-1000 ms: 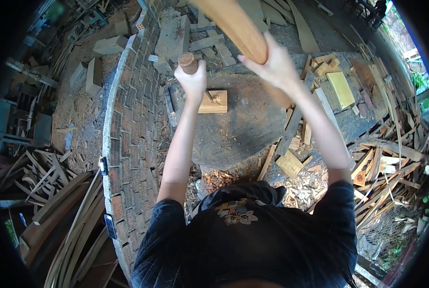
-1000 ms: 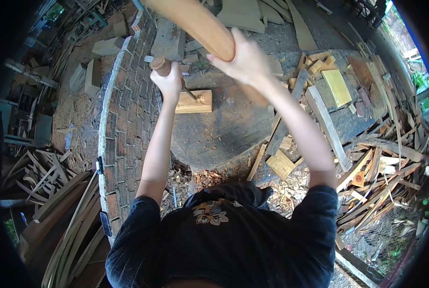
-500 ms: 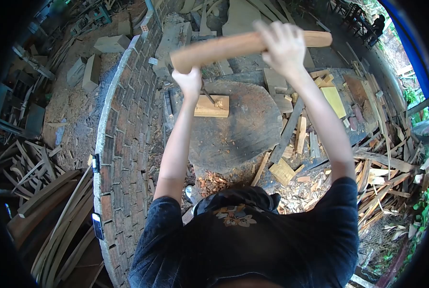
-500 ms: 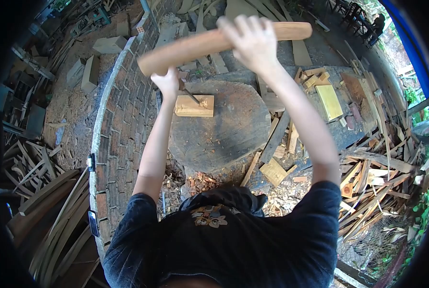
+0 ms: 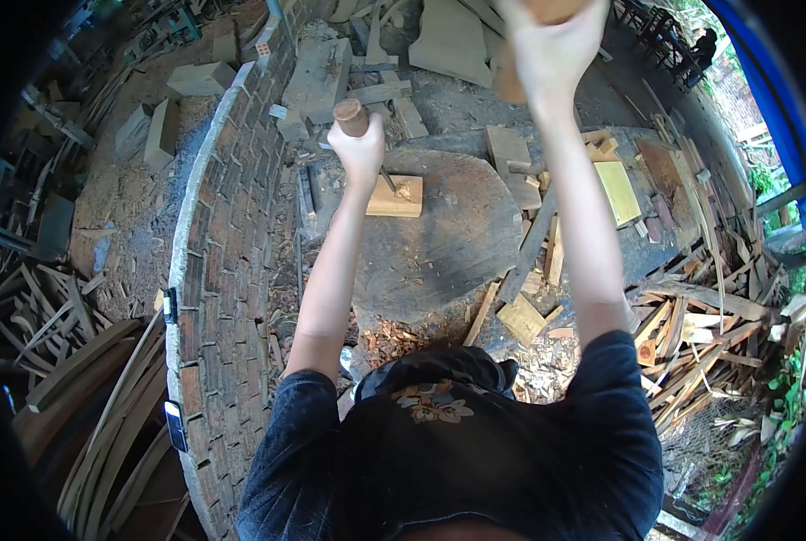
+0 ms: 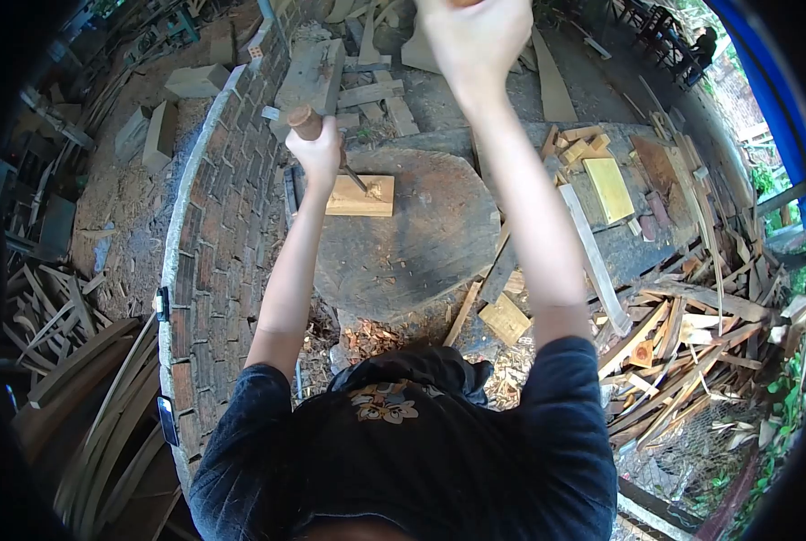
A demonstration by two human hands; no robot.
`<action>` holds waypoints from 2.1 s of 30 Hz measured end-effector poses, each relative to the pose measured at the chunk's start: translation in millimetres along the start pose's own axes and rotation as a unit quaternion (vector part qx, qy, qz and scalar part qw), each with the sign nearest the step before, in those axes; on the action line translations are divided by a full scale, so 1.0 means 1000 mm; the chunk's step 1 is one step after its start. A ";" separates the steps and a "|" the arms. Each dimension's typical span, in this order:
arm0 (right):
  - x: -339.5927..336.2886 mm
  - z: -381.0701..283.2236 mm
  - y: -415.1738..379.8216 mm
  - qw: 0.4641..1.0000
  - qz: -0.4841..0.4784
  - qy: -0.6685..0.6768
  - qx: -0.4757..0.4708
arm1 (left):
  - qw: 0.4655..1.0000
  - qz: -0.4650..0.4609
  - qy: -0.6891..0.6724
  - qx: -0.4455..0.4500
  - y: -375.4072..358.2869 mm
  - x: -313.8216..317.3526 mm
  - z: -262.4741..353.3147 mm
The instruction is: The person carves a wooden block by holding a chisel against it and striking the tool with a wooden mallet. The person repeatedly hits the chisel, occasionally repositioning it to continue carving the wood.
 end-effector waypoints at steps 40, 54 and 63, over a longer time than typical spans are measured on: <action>-0.028 0.030 -0.086 0.774 -0.483 -0.337 -0.233 | 0.974 0.072 0.015 0.213 -0.008 0.022 0.035; -0.043 0.045 -0.072 0.806 -0.469 -0.293 -0.210 | 0.999 0.016 -0.001 0.039 0.002 0.014 -0.001; -0.045 0.032 -0.050 0.969 -0.218 -0.118 0.017 | 0.999 -0.004 0.029 0.044 -0.001 0.011 0.001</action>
Point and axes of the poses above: each hand's wrist, its own y-axis towards the middle knuckle, its own x-axis out of the palm, z = x × y, the point moved 3 cm from there along y, towards the middle knuckle, and after that the axes turned 12 degrees about y, right-handed, at the moved point
